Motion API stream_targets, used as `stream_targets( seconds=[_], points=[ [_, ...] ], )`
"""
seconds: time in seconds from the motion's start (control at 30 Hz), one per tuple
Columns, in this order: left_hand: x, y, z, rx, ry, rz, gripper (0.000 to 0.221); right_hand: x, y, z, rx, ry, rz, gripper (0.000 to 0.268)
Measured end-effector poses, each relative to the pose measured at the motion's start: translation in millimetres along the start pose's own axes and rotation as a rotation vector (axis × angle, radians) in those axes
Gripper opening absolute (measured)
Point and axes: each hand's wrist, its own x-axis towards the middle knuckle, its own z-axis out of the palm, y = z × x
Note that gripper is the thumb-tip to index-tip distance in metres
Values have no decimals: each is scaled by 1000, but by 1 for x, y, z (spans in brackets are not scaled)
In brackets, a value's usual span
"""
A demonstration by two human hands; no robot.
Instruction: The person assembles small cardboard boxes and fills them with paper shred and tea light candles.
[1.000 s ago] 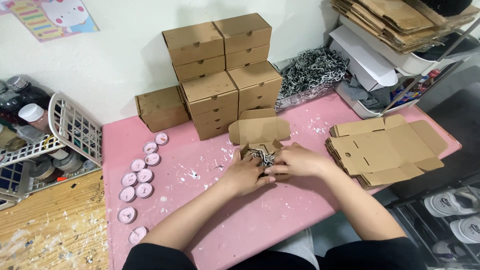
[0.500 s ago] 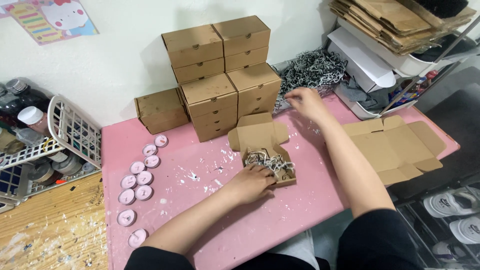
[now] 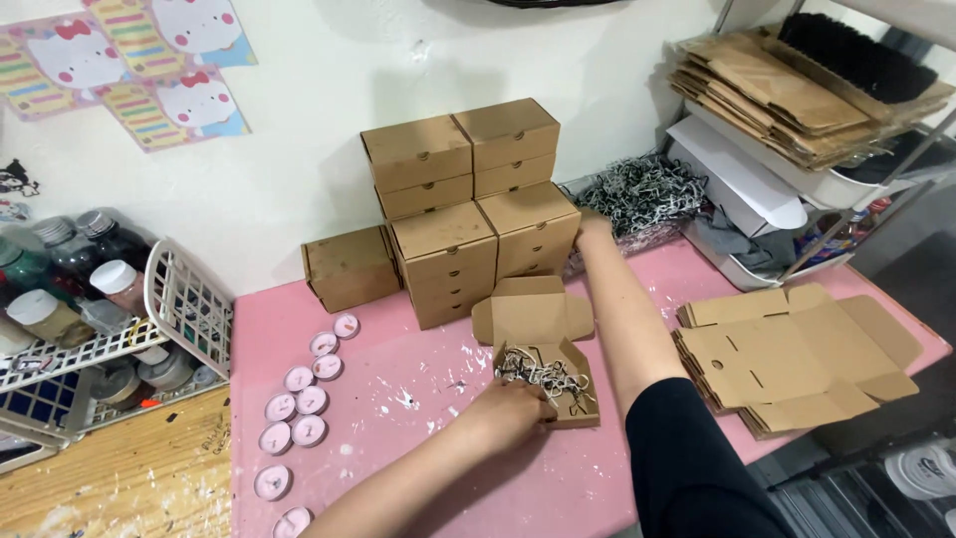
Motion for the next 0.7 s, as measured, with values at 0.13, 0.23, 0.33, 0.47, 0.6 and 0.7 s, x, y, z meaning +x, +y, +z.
stream_targets(
  seconds=[0.13,0.23,0.33,0.47,0.6,0.7],
  points=[
    [1,-1,-3,10,-21,2,25,-3,3,11,7,-10,92,48],
    [0,4,-4,69,-73,-32,23,-3,20,25,17,-20,195,54],
    [-2,9,-7,73,-64,-45,24,-11,23,19,-171,-125,56,46],
    [-4,15,-11,71,-26,-52,28,-62,-9,-30,-9,258,62,27],
    [-7,31,-30,148,-24,-79,35,-90,-3,-54,217,690,-201,17],
    [-8,32,-28,190,-36,-44,39,-105,7,-60,919,575,-166,18]
  ],
)
